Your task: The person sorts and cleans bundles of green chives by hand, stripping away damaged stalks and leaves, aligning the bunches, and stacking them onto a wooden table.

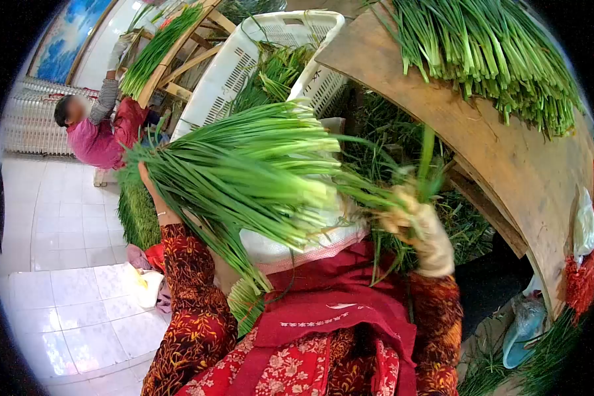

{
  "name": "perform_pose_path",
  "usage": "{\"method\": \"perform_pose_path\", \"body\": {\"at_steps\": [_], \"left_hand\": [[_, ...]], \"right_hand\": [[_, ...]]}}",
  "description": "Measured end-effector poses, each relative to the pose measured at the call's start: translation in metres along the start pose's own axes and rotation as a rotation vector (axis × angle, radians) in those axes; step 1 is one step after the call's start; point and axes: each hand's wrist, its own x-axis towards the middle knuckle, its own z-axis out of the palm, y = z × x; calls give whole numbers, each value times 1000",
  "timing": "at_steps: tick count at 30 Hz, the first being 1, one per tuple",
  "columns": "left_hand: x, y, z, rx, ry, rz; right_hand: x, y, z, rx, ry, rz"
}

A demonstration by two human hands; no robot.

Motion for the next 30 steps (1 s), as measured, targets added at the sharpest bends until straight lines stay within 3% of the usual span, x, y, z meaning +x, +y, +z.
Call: {"method": "perform_pose_path", "body": {"at_steps": [1, 3, 5, 6, 7, 10, 11, 12, 15, 19, 23, 25, 27, 29, 30], "left_hand": [[-5, -1, -4, 1, 5, 2], [-16, -1, -4, 231, 174, 127], [-27, -1, 9, 195, 165, 96], [-26, -8, 1, 295, 165, 201], [-25, -12, -2, 390, 162, 313], [-21, -8, -4, 92, 101, 156], [-18, -7, -8, -32, 50, 99], [-28, -4, 10, -57, 124, 127], [-26, -5, 3, -98, 82, 91], [-16, -12, -4, -48, 102, 31], [-26, -16, 19, 11, 184, 26], [-25, -18, 16, -3, 260, 0], [-1, -29, -27, -85, 104, -7], [3, -35, -40, -61, 53, 15], [-6, -34, -31, -37, 67, 42]], "right_hand": [[-7, -6, -12, -162, 227, -11], [0, 12, -43, 95, 476, 4], [2, 13, -32, -329, 387, 121], [13, 20, -19, -164, 224, 147], [27, 18, 4, -232, 131, 188], [65, 32, 55, -280, -277, 288], [72, 35, 87, -67, -395, 114], [76, 33, 101, -29, -363, 153], [86, 24, 109, 130, -353, 276], [78, 31, 84, 66, -364, 284], [57, 42, 65, 48, -279, 271], [28, 17, 63, 127, -58, 54], [25, 11, -9, 98, 111, -26], [14, 14, -46, 93, 464, -41], [17, 31, -81, 68, 408, 6]]}}
